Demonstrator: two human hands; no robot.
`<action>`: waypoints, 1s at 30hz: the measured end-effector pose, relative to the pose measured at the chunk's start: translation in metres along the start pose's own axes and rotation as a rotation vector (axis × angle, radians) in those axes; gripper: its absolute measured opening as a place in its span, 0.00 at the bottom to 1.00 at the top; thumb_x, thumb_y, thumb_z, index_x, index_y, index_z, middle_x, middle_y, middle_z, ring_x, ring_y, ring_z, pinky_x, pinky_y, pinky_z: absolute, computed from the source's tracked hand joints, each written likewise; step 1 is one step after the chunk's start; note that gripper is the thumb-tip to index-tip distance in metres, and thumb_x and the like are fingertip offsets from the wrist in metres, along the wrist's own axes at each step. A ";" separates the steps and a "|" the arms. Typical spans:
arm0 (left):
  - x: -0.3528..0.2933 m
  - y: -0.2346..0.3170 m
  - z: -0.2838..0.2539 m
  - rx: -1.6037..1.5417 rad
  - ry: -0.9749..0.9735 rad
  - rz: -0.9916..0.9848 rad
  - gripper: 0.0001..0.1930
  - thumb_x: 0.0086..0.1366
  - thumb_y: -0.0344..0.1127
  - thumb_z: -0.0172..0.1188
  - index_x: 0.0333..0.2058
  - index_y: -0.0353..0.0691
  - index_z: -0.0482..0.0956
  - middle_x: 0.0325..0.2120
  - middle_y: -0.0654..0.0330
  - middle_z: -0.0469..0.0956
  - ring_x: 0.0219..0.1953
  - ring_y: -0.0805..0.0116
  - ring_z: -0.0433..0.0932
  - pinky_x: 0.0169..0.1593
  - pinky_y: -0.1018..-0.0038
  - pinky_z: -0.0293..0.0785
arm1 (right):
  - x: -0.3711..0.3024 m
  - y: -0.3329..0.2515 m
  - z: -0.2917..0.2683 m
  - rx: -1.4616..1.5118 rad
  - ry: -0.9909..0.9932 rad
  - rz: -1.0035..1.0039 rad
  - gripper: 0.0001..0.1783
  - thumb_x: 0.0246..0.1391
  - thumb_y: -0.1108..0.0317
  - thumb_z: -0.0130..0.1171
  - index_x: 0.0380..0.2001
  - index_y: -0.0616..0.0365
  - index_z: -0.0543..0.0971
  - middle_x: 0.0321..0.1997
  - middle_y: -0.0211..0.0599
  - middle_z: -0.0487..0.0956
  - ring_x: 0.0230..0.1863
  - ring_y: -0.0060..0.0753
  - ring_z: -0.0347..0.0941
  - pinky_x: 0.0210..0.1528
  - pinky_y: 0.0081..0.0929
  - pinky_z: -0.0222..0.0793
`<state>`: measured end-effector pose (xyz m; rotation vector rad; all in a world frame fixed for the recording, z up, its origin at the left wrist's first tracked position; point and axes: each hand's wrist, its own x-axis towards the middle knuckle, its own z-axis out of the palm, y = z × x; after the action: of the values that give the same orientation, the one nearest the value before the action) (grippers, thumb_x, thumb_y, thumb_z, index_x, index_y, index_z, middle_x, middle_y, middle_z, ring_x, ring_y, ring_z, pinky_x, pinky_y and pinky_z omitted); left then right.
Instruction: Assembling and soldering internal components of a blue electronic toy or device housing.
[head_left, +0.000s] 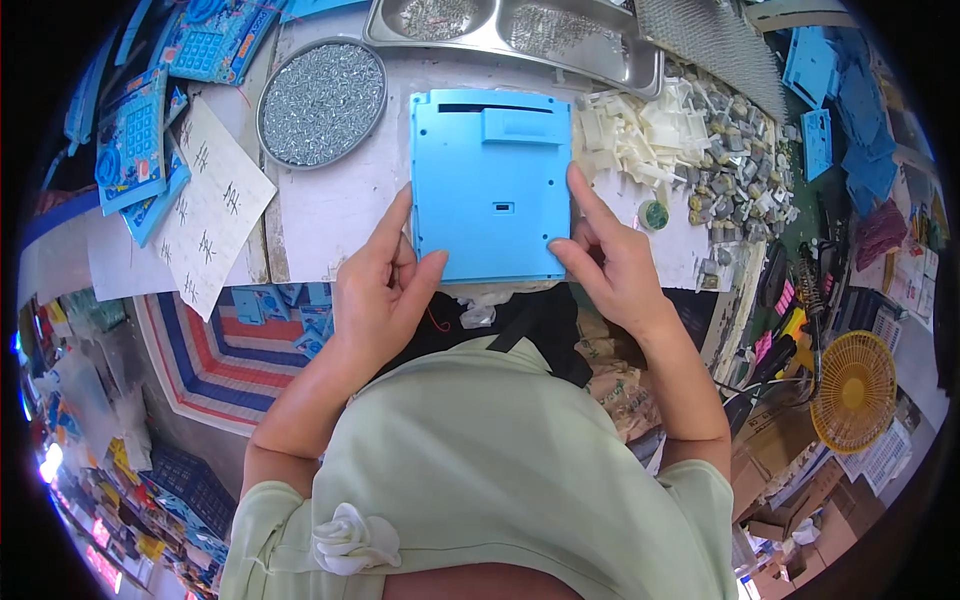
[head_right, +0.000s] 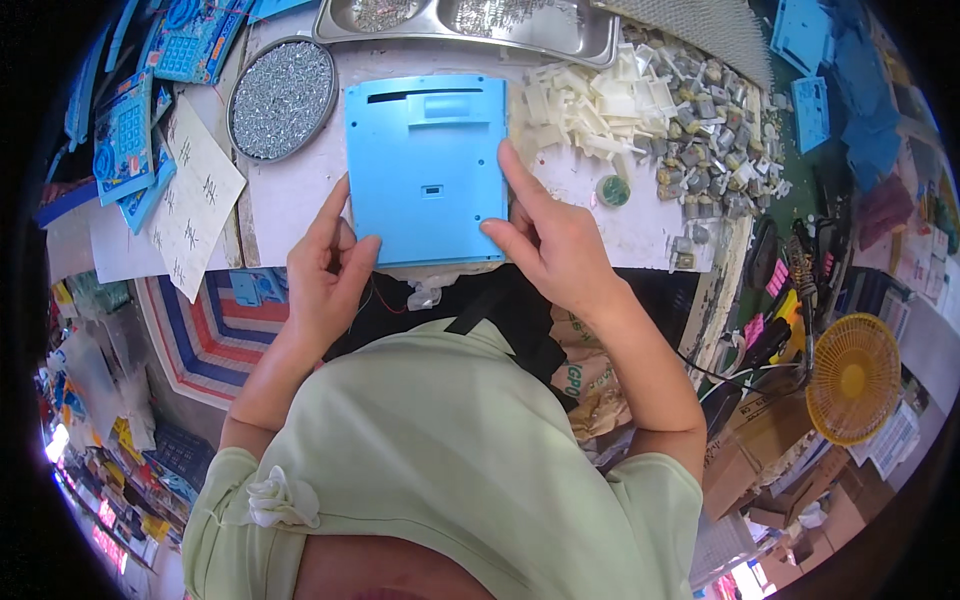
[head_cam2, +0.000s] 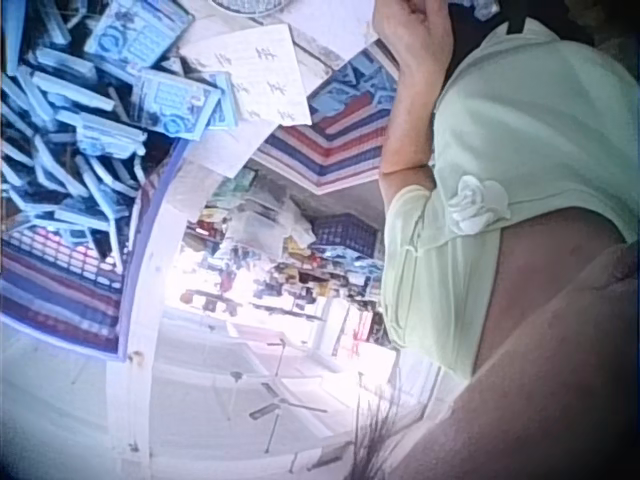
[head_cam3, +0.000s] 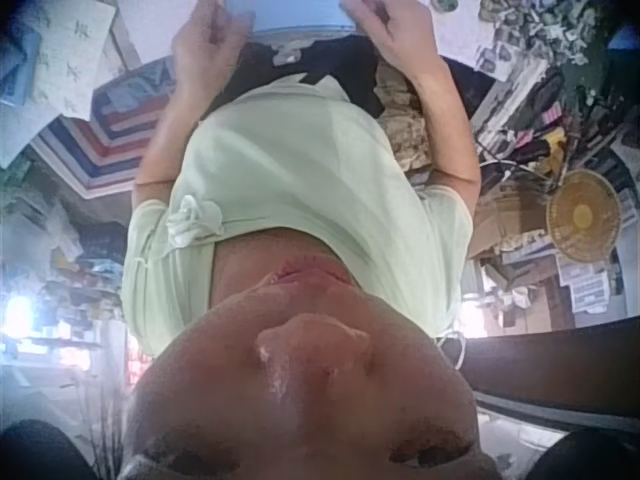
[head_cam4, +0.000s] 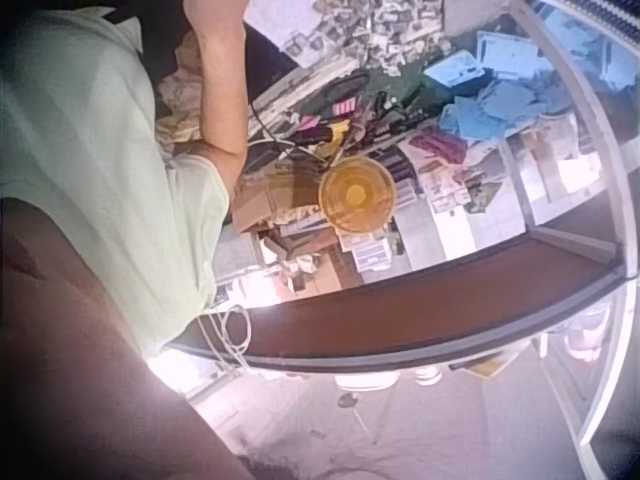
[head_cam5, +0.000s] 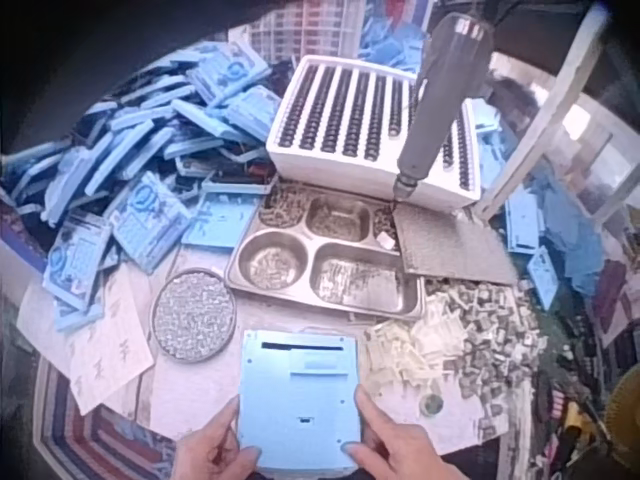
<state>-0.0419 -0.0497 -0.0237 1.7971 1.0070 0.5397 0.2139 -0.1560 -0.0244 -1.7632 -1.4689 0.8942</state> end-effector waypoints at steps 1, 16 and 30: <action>-0.003 0.002 0.002 0.005 0.028 -0.001 0.35 0.64 0.29 0.65 0.67 0.27 0.63 0.15 0.66 0.62 0.17 0.78 0.62 0.24 0.78 0.62 | 0.003 -0.003 -0.002 -0.044 -0.011 -0.011 0.42 0.60 0.69 0.65 0.74 0.57 0.58 0.19 0.34 0.72 0.19 0.27 0.69 0.29 0.24 0.68; 0.016 0.005 -0.029 0.184 -0.139 0.019 0.30 0.62 0.36 0.69 0.63 0.36 0.74 0.12 0.61 0.62 0.15 0.69 0.63 0.24 0.74 0.65 | 0.014 -0.041 -0.017 -0.591 -0.090 0.036 0.36 0.60 0.54 0.63 0.68 0.57 0.68 0.17 0.41 0.78 0.18 0.46 0.77 0.25 0.39 0.72; 0.109 -0.052 -0.091 0.658 0.294 0.264 0.07 0.58 0.33 0.68 0.30 0.34 0.83 0.29 0.55 0.81 0.33 0.55 0.80 0.39 0.63 0.75 | 0.242 -0.096 0.068 -1.024 -0.228 -0.747 0.10 0.50 0.65 0.58 0.28 0.54 0.87 0.36 0.39 0.85 0.53 0.44 0.74 0.50 0.45 0.70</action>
<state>-0.0675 0.0982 -0.0390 2.5107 1.2499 0.7028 0.1384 0.1016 -0.0029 -1.4624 -2.7696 -0.1220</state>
